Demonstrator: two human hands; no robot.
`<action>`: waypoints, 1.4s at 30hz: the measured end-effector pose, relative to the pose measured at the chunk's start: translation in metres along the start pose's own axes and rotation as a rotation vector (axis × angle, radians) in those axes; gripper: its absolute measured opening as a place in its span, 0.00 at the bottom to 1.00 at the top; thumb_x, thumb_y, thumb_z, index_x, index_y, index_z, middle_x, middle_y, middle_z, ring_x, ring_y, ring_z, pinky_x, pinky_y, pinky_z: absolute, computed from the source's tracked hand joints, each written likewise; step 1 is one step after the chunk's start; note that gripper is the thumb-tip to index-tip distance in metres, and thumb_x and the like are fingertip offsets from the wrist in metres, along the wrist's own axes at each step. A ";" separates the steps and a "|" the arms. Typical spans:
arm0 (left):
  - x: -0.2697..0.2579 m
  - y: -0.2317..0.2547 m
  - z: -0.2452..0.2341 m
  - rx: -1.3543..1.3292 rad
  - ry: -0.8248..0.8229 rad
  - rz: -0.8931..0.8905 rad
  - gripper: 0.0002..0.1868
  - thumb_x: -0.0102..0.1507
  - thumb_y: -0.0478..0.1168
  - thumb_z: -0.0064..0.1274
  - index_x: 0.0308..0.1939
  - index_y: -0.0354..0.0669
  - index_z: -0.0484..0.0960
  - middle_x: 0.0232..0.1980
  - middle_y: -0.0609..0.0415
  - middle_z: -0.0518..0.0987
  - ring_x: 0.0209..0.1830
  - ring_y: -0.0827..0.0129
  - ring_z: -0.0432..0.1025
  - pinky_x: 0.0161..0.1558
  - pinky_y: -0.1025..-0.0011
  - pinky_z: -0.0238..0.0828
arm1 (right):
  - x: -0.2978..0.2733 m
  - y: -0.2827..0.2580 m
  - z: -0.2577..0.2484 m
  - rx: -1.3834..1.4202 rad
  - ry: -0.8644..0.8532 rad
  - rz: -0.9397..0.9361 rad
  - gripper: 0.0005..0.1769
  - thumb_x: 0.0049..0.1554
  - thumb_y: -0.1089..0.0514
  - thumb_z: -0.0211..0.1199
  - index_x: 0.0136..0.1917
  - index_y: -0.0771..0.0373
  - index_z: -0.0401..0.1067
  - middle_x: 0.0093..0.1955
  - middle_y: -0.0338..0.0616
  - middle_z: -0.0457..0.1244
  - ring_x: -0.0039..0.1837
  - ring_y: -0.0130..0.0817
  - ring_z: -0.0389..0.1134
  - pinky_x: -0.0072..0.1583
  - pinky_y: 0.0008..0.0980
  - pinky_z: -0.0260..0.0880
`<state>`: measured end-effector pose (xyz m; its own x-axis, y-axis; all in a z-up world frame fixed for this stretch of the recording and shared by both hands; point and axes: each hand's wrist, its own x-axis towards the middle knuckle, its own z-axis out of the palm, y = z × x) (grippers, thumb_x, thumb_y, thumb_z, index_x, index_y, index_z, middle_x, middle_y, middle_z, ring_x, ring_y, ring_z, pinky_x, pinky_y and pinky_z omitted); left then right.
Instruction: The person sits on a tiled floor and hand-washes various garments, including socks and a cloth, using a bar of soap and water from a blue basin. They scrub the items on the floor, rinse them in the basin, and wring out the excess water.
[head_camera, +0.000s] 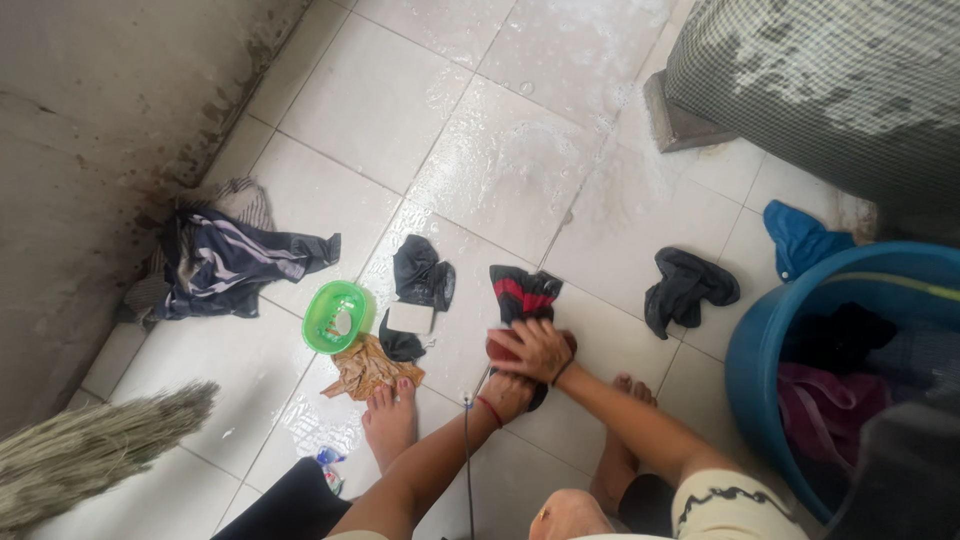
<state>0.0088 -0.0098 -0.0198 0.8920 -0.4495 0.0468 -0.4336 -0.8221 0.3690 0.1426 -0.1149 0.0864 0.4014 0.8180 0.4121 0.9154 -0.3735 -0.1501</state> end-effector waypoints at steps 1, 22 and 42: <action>-0.002 -0.001 0.001 0.053 0.015 0.019 0.23 0.69 0.40 0.42 0.63 0.28 0.77 0.65 0.32 0.75 0.67 0.41 0.70 0.70 0.51 0.62 | 0.009 0.007 0.005 -0.083 0.047 0.016 0.32 0.57 0.28 0.59 0.66 0.47 0.72 0.47 0.44 0.63 0.45 0.38 0.63 0.48 0.37 0.61; 0.144 -0.076 -0.123 0.100 0.246 -0.482 0.32 0.56 0.64 0.55 0.55 0.48 0.77 0.54 0.48 0.78 0.57 0.51 0.72 0.56 0.48 0.60 | -0.050 0.086 -0.033 -0.302 -0.059 1.006 0.41 0.55 0.26 0.62 0.75 0.45 0.63 0.48 0.50 0.65 0.54 0.49 0.68 0.54 0.47 0.65; 0.171 -0.075 -0.237 -0.382 0.275 -0.251 0.21 0.59 0.53 0.67 0.44 0.46 0.77 0.40 0.46 0.83 0.40 0.48 0.77 0.42 0.58 0.73 | -0.067 0.080 -0.036 -0.171 -0.159 1.074 0.45 0.55 0.22 0.58 0.77 0.44 0.57 0.54 0.51 0.64 0.58 0.49 0.67 0.59 0.48 0.63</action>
<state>0.2244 0.0576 0.1804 0.9851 -0.1051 0.1360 -0.1709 -0.6841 0.7091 0.1875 -0.2151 0.0792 0.9972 0.0730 0.0188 0.0754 -0.9704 -0.2293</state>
